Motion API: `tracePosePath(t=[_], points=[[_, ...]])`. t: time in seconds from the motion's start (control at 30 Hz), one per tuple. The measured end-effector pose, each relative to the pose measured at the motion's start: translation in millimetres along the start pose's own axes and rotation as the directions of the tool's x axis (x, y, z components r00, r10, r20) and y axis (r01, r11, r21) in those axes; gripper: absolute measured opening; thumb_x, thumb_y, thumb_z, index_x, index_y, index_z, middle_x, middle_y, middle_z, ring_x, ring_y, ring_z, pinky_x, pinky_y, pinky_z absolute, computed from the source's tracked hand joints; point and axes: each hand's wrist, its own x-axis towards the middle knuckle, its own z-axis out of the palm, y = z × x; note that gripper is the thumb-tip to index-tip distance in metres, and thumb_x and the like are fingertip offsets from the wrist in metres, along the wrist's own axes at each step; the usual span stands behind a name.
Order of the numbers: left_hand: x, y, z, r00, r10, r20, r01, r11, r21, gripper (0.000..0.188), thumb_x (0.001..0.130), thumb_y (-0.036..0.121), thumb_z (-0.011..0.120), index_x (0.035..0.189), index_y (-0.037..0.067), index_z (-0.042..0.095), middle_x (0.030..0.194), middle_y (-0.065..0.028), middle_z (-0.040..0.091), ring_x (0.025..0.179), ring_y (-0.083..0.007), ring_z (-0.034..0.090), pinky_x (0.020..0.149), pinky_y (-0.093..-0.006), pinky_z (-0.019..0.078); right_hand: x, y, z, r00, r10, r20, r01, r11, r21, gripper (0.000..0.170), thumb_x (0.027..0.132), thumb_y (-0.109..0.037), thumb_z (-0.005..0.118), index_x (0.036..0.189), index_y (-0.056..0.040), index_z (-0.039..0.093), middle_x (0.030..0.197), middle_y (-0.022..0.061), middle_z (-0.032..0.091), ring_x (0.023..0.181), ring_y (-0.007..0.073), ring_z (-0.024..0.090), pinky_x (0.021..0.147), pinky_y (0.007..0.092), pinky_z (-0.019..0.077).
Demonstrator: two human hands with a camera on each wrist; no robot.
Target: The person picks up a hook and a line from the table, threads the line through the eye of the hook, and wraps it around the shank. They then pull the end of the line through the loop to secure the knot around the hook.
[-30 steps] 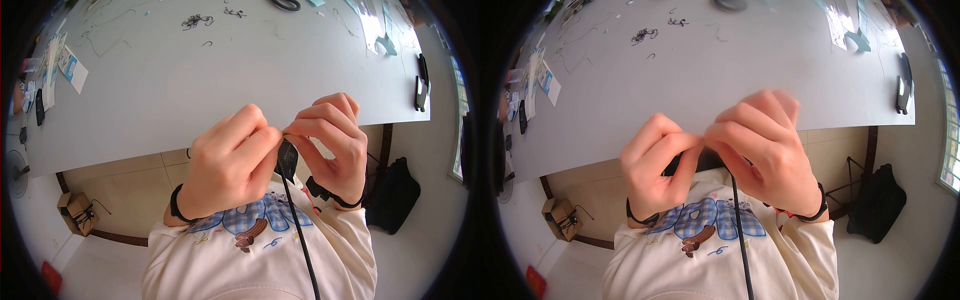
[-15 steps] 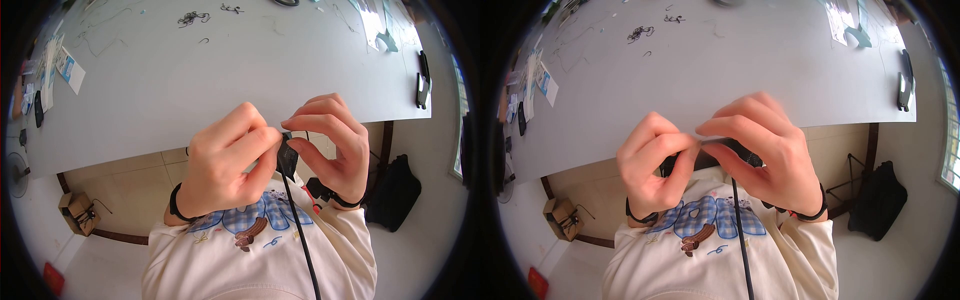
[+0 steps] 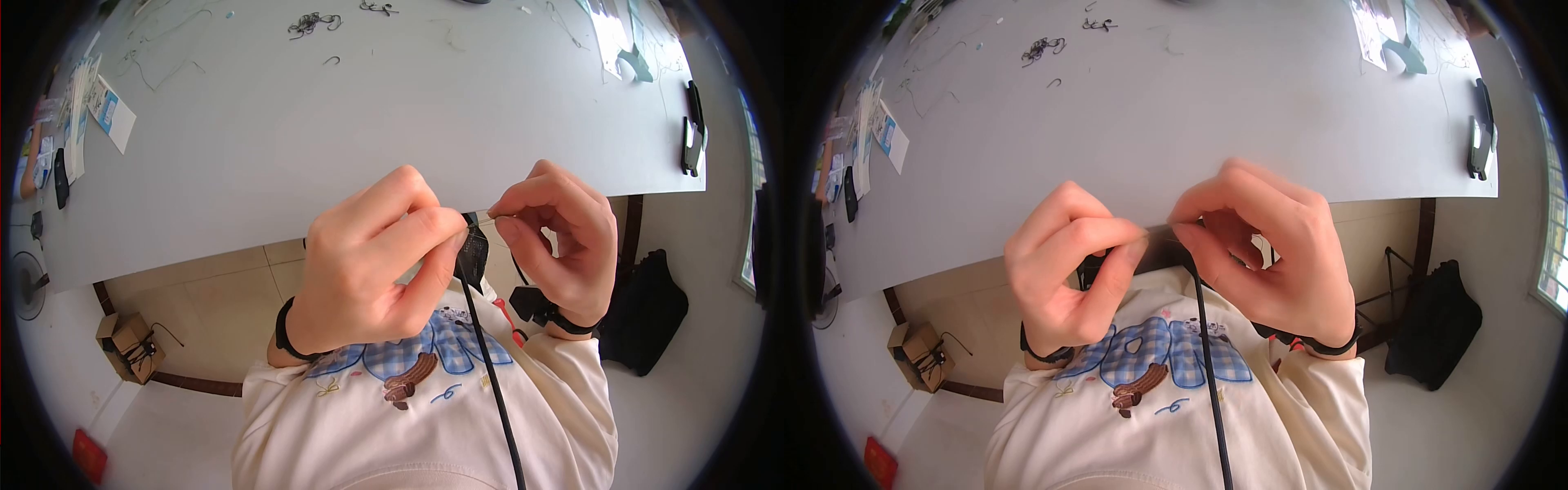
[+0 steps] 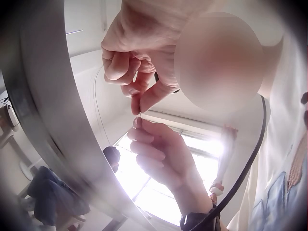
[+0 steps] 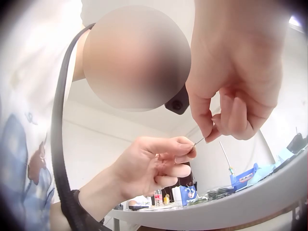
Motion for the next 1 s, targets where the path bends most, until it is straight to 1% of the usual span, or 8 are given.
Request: tracePosePath(t=[0.07,0.1,0.17,0.37,0.5,0.8,0.9,1.0], points=[[-0.3,-0.5,0.4,1.0,0.006,-0.007,-0.006,1.0,-0.01,0.018,0.056,-0.011,0.056,0.07,0.0,0.06,0.064,-0.0062,0.05,0.05,-0.0137,0.045,0.043,-0.0235,0.0326,1.3,-8.4,-5.8,0.988,0.126,0.086,-0.121,0.99,-0.069,0.013,0.066,0.006,0.06,0.076,-0.0024,0.059,0.063,0.0005,0.048,0.045,0.0069,0.036,0.042,0.0217,0.0275],[-0.1,-0.2,0.4,1.0,0.01,-0.007,-0.01,1.0,-0.008,0.018,0.056,-0.011,0.056,0.07,0.0,0.06,0.064,-0.0062,0.051,0.05,-0.0137,0.045,0.043,-0.0234,0.0327,1.5,-8.7,-6.2,0.988,0.128,0.086,-0.123,0.99,-0.068,0.013,0.066,0.006,0.06,0.076,-0.0024,0.059,0.063,0.0005,0.048,0.045,0.0069,0.036,0.042,0.0217,0.0275],[0.0,-0.6,0.3,1.0,0.015,-0.008,-0.015,1.0,-0.007,0.019,0.056,-0.012,0.055,0.07,0.0,0.06,0.064,-0.0061,0.051,0.05,-0.0137,0.045,0.043,-0.0233,0.0327,2.7,-8.6,-6.4,0.991,0.1,0.092,-0.093,0.993,-0.075,0.011,0.066,0.003,0.062,0.075,-0.0025,0.059,0.061,-0.0002,0.048,0.045,0.006,0.032,0.042,0.0213,0.0243],[0.4,-1.0,0.3,1.0,0.01,0.01,-0.01,1.0,-0.019,0.02,0.055,-0.012,0.054,0.069,0.0,0.06,0.063,-0.0059,0.05,0.05,-0.0137,0.045,0.043,-0.0233,0.0327,1.8,-9.7,-4.6,0.989,0.134,0.064,-0.131,0.99,-0.042,0.011,0.065,0.001,0.062,0.074,-0.0032,0.059,0.058,-0.0014,0.049,0.045,0.0049,0.032,0.042,0.021,0.0232],[0.9,-1.2,0.2,1.0,0.021,0.011,-0.021,1.0,-0.014,0.02,0.053,-0.011,0.053,0.069,0.0,0.059,0.063,-0.0056,0.049,0.05,-0.0134,0.044,0.043,-0.0235,0.0319,2.6,-7.1,-5.1,0.989,0.128,0.074,-0.124,0.991,-0.057,0.01,0.065,0.001,0.062,0.074,-0.0032,0.059,0.058,-0.0019,0.05,0.046,0.0047,0.031,0.042,0.0207,0.0231],[0.2,-1.1,-0.1,1.0,0.002,0.009,-0.001,1.0,-0.018,0.02,0.053,-0.011,0.054,0.068,0.001,0.059,0.063,-0.0055,0.048,0.049,-0.0134,0.043,0.043,-0.0238,0.0315,4.0,-6.8,-4.9,0.99,0.133,0.047,-0.13,0.99,-0.059,0.009,0.065,0.001,0.062,0.073,-0.0026,0.059,0.059,-0.0021,0.051,0.046,0.0046,0.031,0.043,0.0211,0.0225],[-0.1,-1.0,0.5,1.0,-0.001,0.011,0.001,1.0,-0.017,0.02,0.053,-0.011,0.054,0.068,0.001,0.059,0.063,-0.0054,0.048,0.049,-0.0135,0.043,0.043,-0.0238,0.0315,3.7,-7.0,-3.4,0.988,0.154,0.021,-0.153,0.987,-0.052,0.009,0.065,0.001,0.061,0.072,-0.0025,0.059,0.059,-0.0022,0.051,0.046,0.0044,0.03,0.043,0.0212,0.0223],[-0.4,-1.6,0.4,1.0,0.003,0.013,-0.002,1.0,-0.013,0.02,0.053,-0.011,0.054,0.068,0.001,0.059,0.063,-0.0053,0.048,0.049,-0.0134,0.044,0.043,-0.0238,0.0317,3.4,-6.1,-3.0,0.986,0.169,0.012,-0.169,0.986,-0.008,0.008,0.066,0.001,0.061,0.073,-0.0024,0.059,0.059,-0.0022,0.051,0.046,0.0043,0.03,0.043,0.0215,0.0218]])
